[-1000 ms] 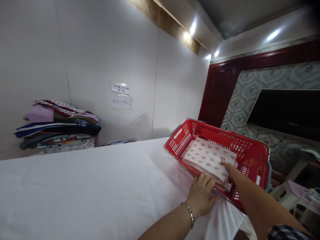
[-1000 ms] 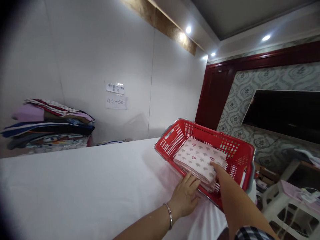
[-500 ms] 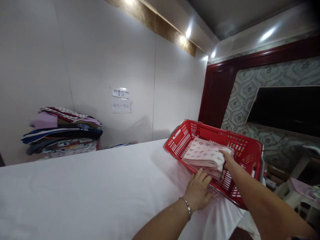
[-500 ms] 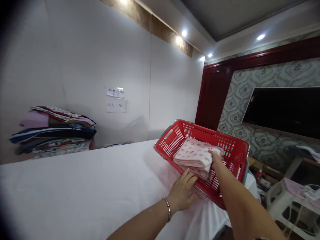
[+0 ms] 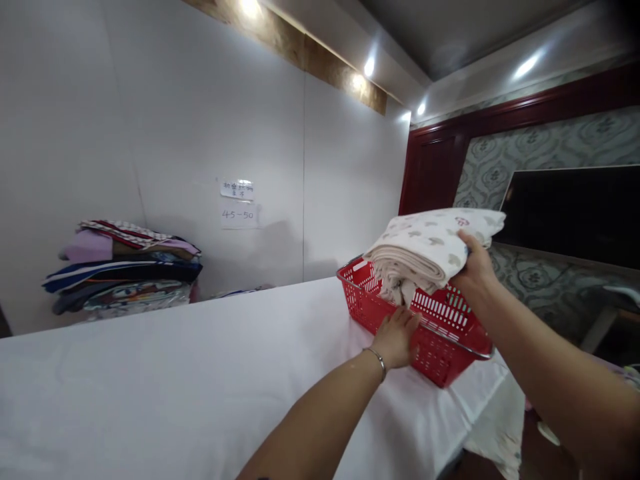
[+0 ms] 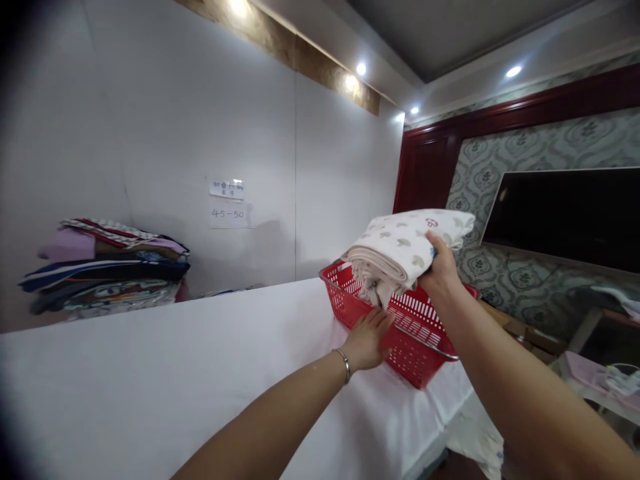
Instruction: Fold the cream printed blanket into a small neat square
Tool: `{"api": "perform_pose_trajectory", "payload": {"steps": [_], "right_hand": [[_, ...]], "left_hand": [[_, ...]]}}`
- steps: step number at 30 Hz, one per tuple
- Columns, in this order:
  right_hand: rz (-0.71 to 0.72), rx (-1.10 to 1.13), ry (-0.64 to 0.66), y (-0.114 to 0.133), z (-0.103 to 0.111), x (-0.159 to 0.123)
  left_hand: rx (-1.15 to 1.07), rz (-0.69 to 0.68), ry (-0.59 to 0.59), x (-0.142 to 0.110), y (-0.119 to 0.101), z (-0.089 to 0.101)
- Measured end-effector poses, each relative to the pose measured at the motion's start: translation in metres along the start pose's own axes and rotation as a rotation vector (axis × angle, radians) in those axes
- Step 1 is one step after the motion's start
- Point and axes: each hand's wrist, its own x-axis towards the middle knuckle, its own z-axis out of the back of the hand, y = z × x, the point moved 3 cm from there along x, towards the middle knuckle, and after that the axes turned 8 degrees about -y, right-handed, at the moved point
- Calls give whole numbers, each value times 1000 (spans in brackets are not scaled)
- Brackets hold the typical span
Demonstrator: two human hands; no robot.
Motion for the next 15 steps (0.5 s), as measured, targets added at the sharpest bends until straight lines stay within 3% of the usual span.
{"api": "perform_pose_trajectory", "payload": {"steps": [5,9,12,15], "right_hand": [[49,114,201,26,-23,-44],[-11,98,243,26,-24,-81],[-172,19,146,12,-12,-113],[-413,-114,32,-15,12,-148]], "left_hand": [[25,5,55,17,4,-3],[-173,66,-29,-2,-3,5],[-524,293,-101,-42,-5,22],[-970,685,-250,-104,6,44]]}}
